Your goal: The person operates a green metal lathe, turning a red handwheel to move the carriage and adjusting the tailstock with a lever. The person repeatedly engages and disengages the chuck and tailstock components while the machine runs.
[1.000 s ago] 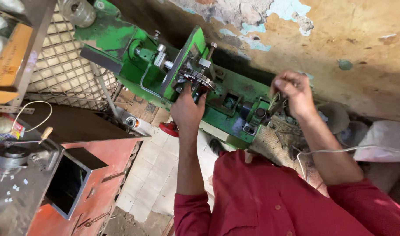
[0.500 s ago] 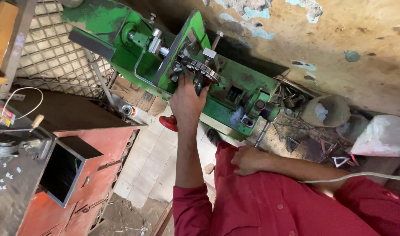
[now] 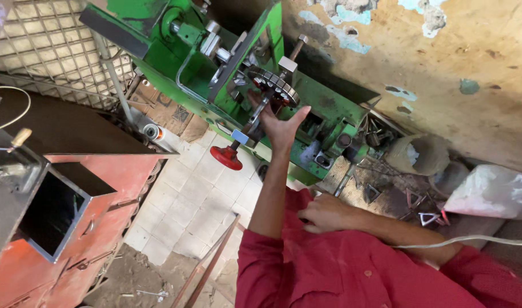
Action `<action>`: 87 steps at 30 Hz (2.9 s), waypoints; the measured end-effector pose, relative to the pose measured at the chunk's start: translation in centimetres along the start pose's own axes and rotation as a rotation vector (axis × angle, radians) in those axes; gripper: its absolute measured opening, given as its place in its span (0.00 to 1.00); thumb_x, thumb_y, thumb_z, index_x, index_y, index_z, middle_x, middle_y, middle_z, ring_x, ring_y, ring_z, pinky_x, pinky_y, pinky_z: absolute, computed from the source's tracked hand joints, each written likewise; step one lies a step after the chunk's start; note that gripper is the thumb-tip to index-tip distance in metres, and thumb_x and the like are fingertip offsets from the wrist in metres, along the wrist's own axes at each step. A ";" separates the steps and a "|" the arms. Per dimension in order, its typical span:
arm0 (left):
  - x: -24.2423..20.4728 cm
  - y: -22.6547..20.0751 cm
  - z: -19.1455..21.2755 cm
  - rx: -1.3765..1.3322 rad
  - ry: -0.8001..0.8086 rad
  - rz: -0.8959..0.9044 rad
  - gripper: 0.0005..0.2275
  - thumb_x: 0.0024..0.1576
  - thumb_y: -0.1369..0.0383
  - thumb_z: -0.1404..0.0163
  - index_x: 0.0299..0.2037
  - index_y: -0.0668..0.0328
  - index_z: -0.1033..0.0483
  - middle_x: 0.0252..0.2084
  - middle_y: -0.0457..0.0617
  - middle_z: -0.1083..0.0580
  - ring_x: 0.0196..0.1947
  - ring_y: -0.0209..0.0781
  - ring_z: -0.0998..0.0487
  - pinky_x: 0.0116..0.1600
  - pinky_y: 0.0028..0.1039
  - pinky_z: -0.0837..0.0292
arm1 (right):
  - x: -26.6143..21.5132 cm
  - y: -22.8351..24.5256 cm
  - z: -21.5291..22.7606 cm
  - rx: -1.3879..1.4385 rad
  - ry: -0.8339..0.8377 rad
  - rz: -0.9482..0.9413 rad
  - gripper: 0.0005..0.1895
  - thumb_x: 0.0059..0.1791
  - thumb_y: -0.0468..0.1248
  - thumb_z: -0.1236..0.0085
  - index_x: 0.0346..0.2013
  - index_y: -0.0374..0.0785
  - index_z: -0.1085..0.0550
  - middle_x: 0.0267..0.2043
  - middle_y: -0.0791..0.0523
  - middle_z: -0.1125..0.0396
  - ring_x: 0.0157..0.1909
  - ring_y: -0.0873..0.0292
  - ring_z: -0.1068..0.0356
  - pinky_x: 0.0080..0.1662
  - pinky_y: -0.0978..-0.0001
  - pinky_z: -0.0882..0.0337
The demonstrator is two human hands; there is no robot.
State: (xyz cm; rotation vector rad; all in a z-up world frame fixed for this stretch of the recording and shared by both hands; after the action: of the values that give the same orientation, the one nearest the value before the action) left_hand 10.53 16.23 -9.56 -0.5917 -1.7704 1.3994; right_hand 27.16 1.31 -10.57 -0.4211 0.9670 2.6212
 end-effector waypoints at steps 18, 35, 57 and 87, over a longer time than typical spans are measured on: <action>2.1 -1.2 -2.2 -0.409 -0.233 0.277 0.48 0.42 0.75 0.30 0.75 0.70 0.46 0.64 0.53 0.32 0.59 0.42 0.29 0.63 0.31 0.30 | -5.0 -1.0 10.4 0.586 -0.178 0.245 0.10 0.46 0.42 0.35 0.35 0.38 0.20 0.20 0.55 0.31 0.21 0.57 0.28 0.28 0.61 0.31; 3.0 -0.4 -1.5 -0.432 -0.225 0.218 0.47 0.42 0.80 0.32 0.75 0.69 0.45 0.61 0.51 0.30 0.56 0.39 0.27 0.59 0.29 0.27 | -8.0 -8.5 13.9 0.886 -0.611 0.365 0.18 0.42 0.46 0.36 0.36 0.33 0.22 0.17 0.59 0.30 0.14 0.66 0.34 0.18 0.75 0.36; 0.4 -0.7 0.3 -0.144 -0.102 0.379 0.46 0.47 0.76 0.34 0.74 0.67 0.53 0.71 0.56 0.42 0.67 0.43 0.39 0.70 0.36 0.43 | -8.0 -11.4 17.0 -0.117 -1.670 -0.378 0.06 0.56 0.26 0.34 0.39 0.32 0.25 0.33 0.53 0.28 0.32 0.61 0.28 0.38 0.70 0.29; -8.8 20.6 17.1 -0.474 -0.369 0.668 0.18 0.68 0.64 0.54 0.63 0.67 0.37 0.52 0.54 0.31 0.48 0.46 0.28 0.48 0.34 0.30 | -8.6 -8.3 17.0 -0.144 -1.379 -0.656 0.02 0.58 0.27 0.39 0.42 0.31 0.25 0.40 0.50 0.25 0.40 0.57 0.23 0.48 0.71 0.24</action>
State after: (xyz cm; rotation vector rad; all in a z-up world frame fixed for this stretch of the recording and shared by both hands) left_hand -0.32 5.37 -33.20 -1.3433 -2.3581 1.5897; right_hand 35.38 17.02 0.27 0.8270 0.0971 1.6945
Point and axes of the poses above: each hand's wrist, its own x-axis towards the middle knuckle, its own z-axis out of the back of the hand, y = z × x, the point moved 2 cm from there along x, towards the middle knuckle
